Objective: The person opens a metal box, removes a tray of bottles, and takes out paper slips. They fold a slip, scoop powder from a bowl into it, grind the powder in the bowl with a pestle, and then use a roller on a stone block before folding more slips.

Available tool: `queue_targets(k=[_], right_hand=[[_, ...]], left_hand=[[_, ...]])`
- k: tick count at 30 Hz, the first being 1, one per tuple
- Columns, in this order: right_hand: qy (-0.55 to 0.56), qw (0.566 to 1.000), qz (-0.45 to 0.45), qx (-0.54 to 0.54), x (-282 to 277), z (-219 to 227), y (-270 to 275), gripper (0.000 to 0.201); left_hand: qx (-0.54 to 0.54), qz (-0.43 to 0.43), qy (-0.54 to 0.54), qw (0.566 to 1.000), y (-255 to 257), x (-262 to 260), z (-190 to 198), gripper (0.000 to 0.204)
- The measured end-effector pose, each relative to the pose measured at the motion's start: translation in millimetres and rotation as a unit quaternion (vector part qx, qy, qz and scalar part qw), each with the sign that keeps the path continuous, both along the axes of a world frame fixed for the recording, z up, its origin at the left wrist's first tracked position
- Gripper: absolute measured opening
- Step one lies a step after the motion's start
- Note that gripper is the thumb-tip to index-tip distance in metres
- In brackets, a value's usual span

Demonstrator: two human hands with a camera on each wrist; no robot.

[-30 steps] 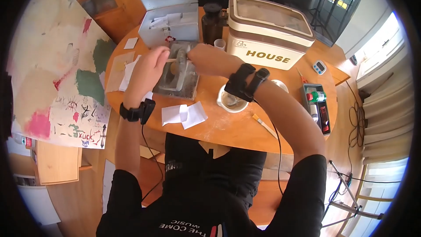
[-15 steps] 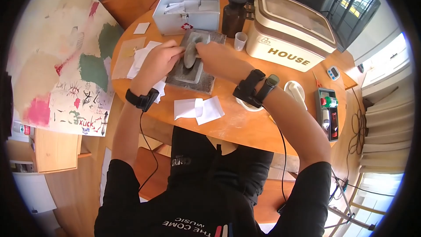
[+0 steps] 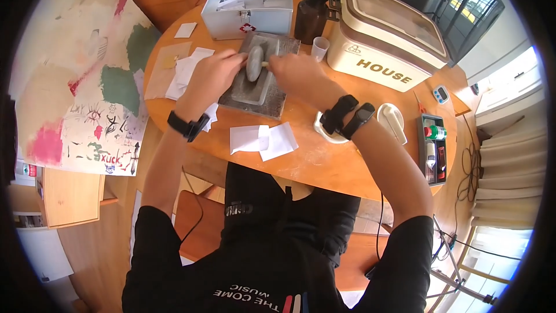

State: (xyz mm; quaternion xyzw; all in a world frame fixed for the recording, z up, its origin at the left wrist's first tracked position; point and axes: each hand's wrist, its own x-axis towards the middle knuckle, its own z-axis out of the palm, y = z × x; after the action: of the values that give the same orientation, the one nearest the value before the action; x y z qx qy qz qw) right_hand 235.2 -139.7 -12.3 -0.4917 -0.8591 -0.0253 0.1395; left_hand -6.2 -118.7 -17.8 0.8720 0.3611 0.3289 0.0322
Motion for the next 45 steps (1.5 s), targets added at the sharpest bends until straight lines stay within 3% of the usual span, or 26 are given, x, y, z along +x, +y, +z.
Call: queue_targets(k=[6, 11, 14, 17, 20, 26, 32, 35, 39, 45], right_hand=[[0.012, 1.0, 0.014, -0.002, -11, 7, -17, 0.027], [0.048, 0.998, -0.05, -0.006, -11, -2, -5, 0.029], [0.049, 0.997, -0.06, -0.006, -8, -5, 12, 0.032], [0.033, 0.998, -0.044, -0.021, -4, -3, 28, 0.031], [0.003, 0.999, -0.033, -0.043, -3, 0, 26, 0.024], [-0.072, 0.995, -0.002, -0.068, -13, 22, -12, 0.017], [-0.135, 0.988, -0.047, -0.057, -25, 17, -18, 0.017], [-0.142, 0.987, -0.07, -0.026, -17, 7, -3, 0.018], [-0.14, 0.986, -0.089, -0.021, -15, 13, 10, 0.02], [-0.147, 0.985, -0.069, -0.061, -29, 15, -21, 0.023]], left_hand=[[-0.059, -0.002, -0.013, 0.998, -14, -15, -10, 0.02], [-0.159, -0.006, -0.065, 0.985, 26, 1, -17, 0.023], [-0.136, 0.007, -0.073, 0.988, 49, 13, -19, 0.034], [-0.155, 0.074, 0.0, 0.985, 58, 17, -16, 0.043], [-0.114, 0.049, -0.016, 0.992, 57, 15, -21, 0.049], [-0.184, 0.087, 0.082, 0.976, 22, 5, 6, 0.061], [-0.239, 0.108, 0.141, 0.955, 11, 6, 26, 0.06], [-0.134, 0.091, 0.132, 0.978, 34, 14, 14, 0.06], [-0.12, 0.091, 0.12, 0.981, 58, 23, 8, 0.059], [-0.197, 0.122, 0.152, 0.961, 16, 13, 25, 0.058]])
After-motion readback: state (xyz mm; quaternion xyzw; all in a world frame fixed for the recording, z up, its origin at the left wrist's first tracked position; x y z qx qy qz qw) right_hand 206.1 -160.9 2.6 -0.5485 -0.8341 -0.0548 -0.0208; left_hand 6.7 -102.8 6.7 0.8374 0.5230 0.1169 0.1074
